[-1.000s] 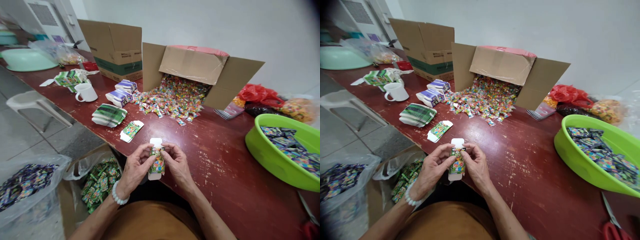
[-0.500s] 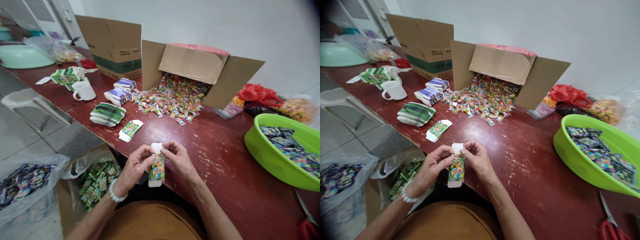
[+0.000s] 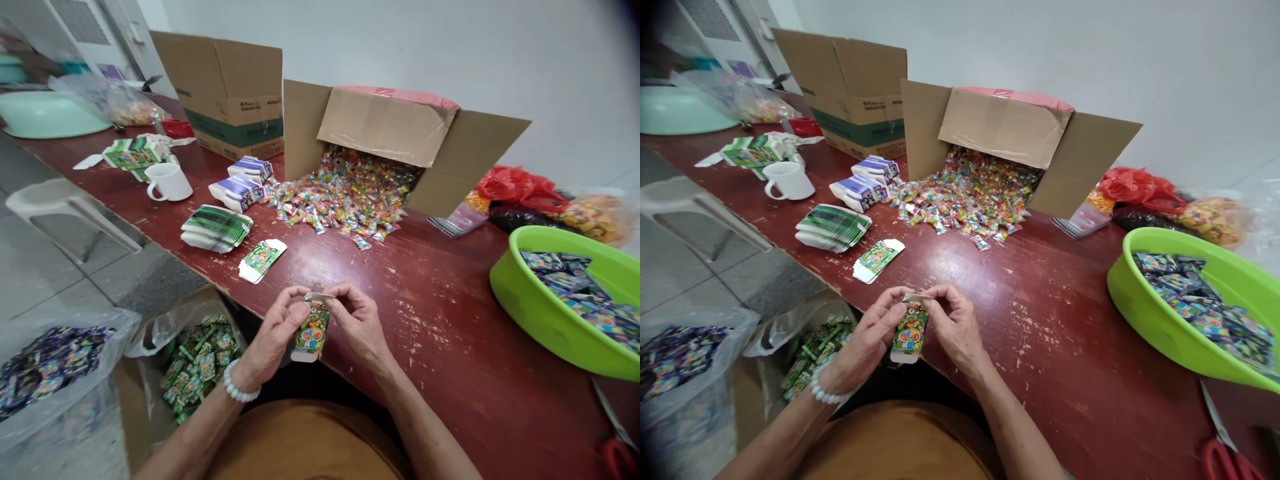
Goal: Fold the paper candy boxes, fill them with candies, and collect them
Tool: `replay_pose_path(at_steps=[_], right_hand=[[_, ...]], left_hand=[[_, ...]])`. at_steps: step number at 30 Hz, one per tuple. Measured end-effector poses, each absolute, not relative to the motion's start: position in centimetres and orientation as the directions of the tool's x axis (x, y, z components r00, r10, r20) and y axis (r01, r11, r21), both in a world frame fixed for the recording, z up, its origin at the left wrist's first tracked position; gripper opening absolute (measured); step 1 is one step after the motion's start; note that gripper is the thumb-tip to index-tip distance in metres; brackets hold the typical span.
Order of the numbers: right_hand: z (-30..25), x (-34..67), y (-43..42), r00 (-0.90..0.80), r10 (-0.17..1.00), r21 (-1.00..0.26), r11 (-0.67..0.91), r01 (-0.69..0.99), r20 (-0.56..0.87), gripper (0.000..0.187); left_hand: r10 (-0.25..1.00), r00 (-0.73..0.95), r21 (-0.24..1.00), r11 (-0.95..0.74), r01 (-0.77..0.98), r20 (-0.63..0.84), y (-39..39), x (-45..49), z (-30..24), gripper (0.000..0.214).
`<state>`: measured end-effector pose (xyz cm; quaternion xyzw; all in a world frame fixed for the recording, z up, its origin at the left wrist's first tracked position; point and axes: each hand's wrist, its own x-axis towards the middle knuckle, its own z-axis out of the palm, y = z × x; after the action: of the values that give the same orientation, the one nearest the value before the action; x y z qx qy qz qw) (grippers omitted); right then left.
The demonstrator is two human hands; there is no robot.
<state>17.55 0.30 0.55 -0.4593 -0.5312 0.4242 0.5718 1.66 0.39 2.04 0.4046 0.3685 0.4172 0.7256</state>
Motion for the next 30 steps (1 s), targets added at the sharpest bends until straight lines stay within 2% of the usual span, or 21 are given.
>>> replay_pose_path(at_steps=[3, 7, 12, 16, 19, 23, 28, 30], right_hand=[[0.7, 17.6, 0.1, 0.028, 0.957, -0.954, 0.285, 0.09, 0.288, 0.009], [1.2, 18.1, 0.0, -0.107, 0.922, -0.913, 0.384, 0.138, 0.372, 0.01], [1.3, 18.1, 0.2, -0.069, 0.973, -0.965, 0.226, 0.134, 0.218, 0.015], [1.6, 18.0, 0.7, -0.112, 0.983, -0.981, 0.161, 0.112, 0.149, 0.012], [1.8, 18.1, 1.1, -0.141, 0.985, -0.995, 0.098, -0.015, 0.099, 0.013], [2.1, 18.1, 1.5, -0.109, 0.994, -0.991, -0.042, -0.13, -0.028, 0.017], [2.2, 17.7, 1.5, -0.048, 0.998, -0.99, -0.051, -0.132, -0.045, 0.016], [2.2, 17.8, 1.3, -0.075, 0.997, -0.997, 0.01, -0.081, 0.016, 0.016]], left_hand=[[0.854, 0.443, 0.85, 0.429, -0.306, -0.272, 0.0, 2.1, 1.9, 0.041], [0.842, 0.438, 0.832, 0.467, -0.3, -0.315, 0.2, 2.3, 1.9, 0.052], [0.855, 0.396, 0.851, 0.455, -0.261, -0.335, 0.3, 2.6, 2.2, 0.066], [0.889, 0.383, 0.919, 0.343, -0.193, -0.251, 0.3, 2.6, 2.1, 0.066], [0.895, 0.395, 0.944, 0.29, -0.159, -0.208, 0.5, 2.4, 1.9, 0.064], [0.875, 0.425, 0.939, 0.315, -0.139, -0.23, 0.7, 2.3, 1.7, 0.066], [0.875, 0.421, 0.942, 0.314, -0.12, -0.238, 0.8, 2.3, 1.5, 0.066], [0.877, 0.412, 0.941, 0.319, -0.116, -0.247, 0.8, 2.2, 1.4, 0.065]])
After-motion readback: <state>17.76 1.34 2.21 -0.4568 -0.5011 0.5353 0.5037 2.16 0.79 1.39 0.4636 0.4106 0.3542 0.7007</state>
